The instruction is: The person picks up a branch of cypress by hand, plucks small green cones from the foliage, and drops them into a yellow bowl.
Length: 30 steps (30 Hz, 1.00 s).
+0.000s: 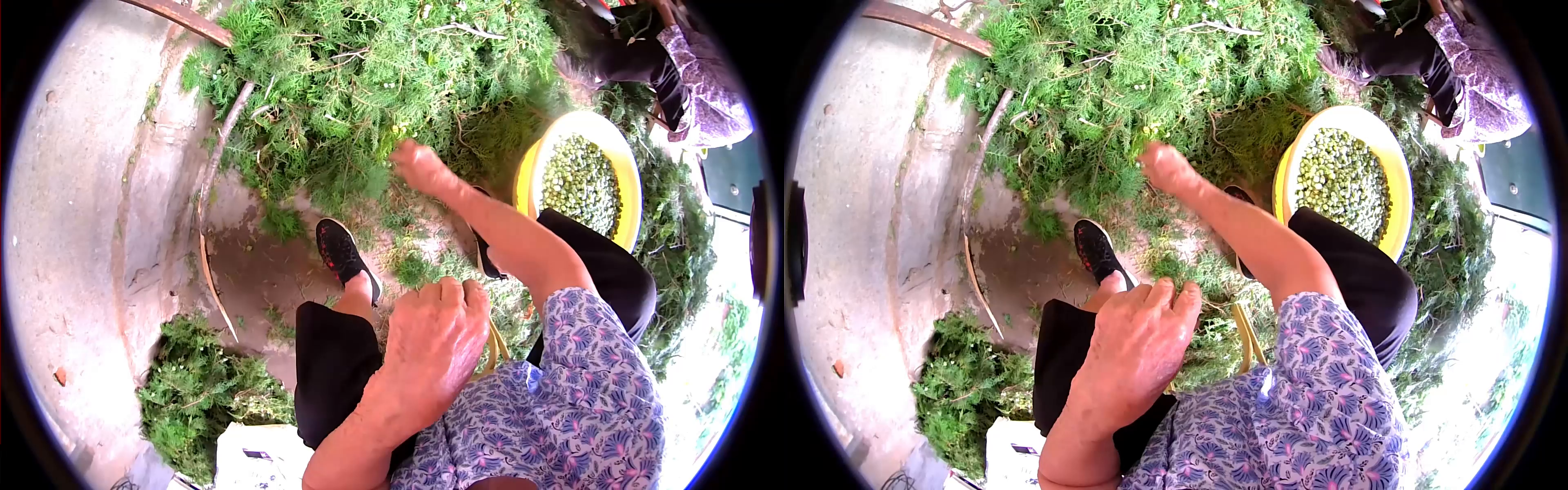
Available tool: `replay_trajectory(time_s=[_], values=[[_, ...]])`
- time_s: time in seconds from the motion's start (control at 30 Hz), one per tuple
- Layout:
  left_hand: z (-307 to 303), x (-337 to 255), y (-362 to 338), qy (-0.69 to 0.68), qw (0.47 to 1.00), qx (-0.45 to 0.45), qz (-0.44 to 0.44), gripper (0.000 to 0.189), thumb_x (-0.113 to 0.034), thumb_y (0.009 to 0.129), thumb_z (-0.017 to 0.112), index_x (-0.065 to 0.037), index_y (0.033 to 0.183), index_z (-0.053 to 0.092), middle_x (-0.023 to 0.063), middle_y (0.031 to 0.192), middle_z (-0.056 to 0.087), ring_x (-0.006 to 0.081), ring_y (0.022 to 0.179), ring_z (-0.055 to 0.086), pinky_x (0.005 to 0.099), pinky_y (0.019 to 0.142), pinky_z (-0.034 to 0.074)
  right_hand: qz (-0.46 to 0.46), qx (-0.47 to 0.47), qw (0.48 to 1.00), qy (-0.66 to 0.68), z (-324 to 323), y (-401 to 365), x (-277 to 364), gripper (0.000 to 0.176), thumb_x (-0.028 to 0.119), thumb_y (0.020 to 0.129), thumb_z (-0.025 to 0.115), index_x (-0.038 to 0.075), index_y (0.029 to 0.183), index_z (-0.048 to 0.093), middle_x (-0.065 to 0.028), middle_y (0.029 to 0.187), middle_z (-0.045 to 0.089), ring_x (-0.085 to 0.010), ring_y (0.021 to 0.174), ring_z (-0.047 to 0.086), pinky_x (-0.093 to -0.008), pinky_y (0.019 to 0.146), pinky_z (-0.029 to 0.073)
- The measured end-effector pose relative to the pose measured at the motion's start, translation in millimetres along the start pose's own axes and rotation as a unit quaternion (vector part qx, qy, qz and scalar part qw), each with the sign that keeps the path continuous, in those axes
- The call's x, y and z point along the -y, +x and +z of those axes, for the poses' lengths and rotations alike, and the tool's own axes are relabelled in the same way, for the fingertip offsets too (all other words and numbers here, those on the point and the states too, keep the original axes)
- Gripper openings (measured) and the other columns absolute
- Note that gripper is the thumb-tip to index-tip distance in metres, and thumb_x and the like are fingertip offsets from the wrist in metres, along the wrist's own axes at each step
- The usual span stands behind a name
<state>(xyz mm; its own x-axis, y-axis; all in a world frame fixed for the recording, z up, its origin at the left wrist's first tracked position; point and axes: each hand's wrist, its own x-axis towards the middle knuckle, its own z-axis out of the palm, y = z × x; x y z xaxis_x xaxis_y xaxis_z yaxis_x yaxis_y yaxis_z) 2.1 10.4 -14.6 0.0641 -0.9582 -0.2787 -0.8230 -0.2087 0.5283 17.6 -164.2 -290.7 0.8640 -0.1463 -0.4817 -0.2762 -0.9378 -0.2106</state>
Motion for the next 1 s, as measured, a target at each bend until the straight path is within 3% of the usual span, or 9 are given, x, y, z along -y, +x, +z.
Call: replay_trajectory(time_s=[0.17,0.27,0.33,0.47,0.6,0.77,0.83,0.9,1.0], values=[[2,2,10,0.023,1.0,0.005,-0.007,0.028,0.0,0.064,0.055,0.002,0.092,0.055,0.0114,0.072,0.054,0.0232,0.068,0.058,0.0315,0.059,0.045,0.103,-0.063,0.977,0.176,-25,38,-27,0.046,0.027,0.078,0.062,0.018,0.121,0.05,-0.0187,0.143,0.008,-0.0306,0.116,0.045,-0.0338,0.096,0.039],[2,3,13,0.013,1.0,-0.002,-0.01,0.022,0.0,0.065,0.055,0.001,0.086,0.055,0.01,0.07,0.053,0.0235,0.065,0.057,0.0327,0.059,0.045,0.085,-0.04,0.995,-0.041,-9,57,-28,0.044,0.024,0.077,0.063,0.017,0.119,0.052,-0.0175,0.136,0.029,-0.0269,0.113,0.047,-0.032,0.092,0.041],[0,3,12,0.031,0.999,-0.002,-0.01,0.02,-0.001,0.066,0.055,0.0,0.086,0.054,0.0096,0.07,0.053,0.024,0.065,0.057,0.0331,0.059,0.045,0.168,-0.29,0.852,0.402,-3,48,-26,0.032,0.013,0.078,0.062,0.01,0.109,0.059,-0.0124,0.109,0.059,-0.0252,0.098,0.056,-0.0339,0.083,0.046],[0,2,10,0.047,0.999,-0.014,-0.01,0.018,-0.005,0.071,0.055,-0.001,0.089,0.054,0.0098,0.07,0.052,0.0249,0.065,0.057,0.0343,0.059,0.045,0.098,-0.29,0.507,0.806,-13,5,-43,0.015,0.001,0.078,0.06,-0.004,0.093,0.062,-0.0104,0.083,0.063,-0.0197,0.073,0.061,-0.0278,0.066,0.052],[4,5,7,0.002,0.998,-0.06,-0.007,0.017,-0.007,0.074,0.056,-0.001,0.09,0.053,0.0099,0.069,0.052,0.0236,0.065,0.056,0.0344,0.059,0.045,0.07,-0.274,0.405,0.87,-39,-39,-37,0.006,-0.003,0.08,0.056,-0.002,0.085,0.058,-0.0096,0.076,0.06,-0.0213,0.066,0.061,-0.0366,0.062,0.054],[-1,10,6,0.016,0.988,-0.151,0.011,0.017,-0.007,0.074,0.058,-0.004,0.09,0.054,0.009,0.071,0.055,0.0246,0.065,0.055,0.0351,0.058,0.045,0.061,-0.286,0.484,0.825,-61,-77,-10,0.019,0.0,0.081,0.055,0.0,0.099,0.057,-0.0066,0.077,0.059,-0.0168,0.066,0.06,-0.0307,0.062,0.054],[2,6,9,0.005,0.998,-0.064,-0.026,0.02,-0.007,0.072,0.058,-0.004,0.092,0.054,0.0093,0.073,0.055,0.0247,0.069,0.056,0.0347,0.061,0.045,0.046,-0.176,0.588,0.788,-49,-103,6,0.02,0.002,0.078,0.058,0.005,0.097,0.061,-0.0051,0.081,0.062,-0.0159,0.067,0.06,-0.0297,0.065,0.054],[9,3,4,0.001,0.996,-0.093,-0.003,0.022,-0.008,0.072,0.059,-0.004,0.093,0.053,0.009,0.078,0.055,0.0229,0.075,0.056,0.0344,0.063,0.045,-0.282,-0.214,0.893,0.279,-8,-104,9,0.017,0.01,0.076,0.06,0.012,0.092,0.066,-0.004,0.087,0.065,-0.0189,0.072,0.062,-0.0296,0.07,0.053],[16,-4,7,0.024,0.993,-0.114,0.011,0.026,-0.006,0.07,0.06,-0.006,0.095,0.053,0.0077,0.091,0.057,0.0224,0.088,0.055,0.035,0.072,0.044,-0.135,-0.233,0.906,0.327,5,-100,-2,0.021,0.014,0.073,0.06,0.009,0.093,0.064,-0.0103,0.085,0.063,-0.0246,0.074,0.061,-0.033,0.069,0.052]])
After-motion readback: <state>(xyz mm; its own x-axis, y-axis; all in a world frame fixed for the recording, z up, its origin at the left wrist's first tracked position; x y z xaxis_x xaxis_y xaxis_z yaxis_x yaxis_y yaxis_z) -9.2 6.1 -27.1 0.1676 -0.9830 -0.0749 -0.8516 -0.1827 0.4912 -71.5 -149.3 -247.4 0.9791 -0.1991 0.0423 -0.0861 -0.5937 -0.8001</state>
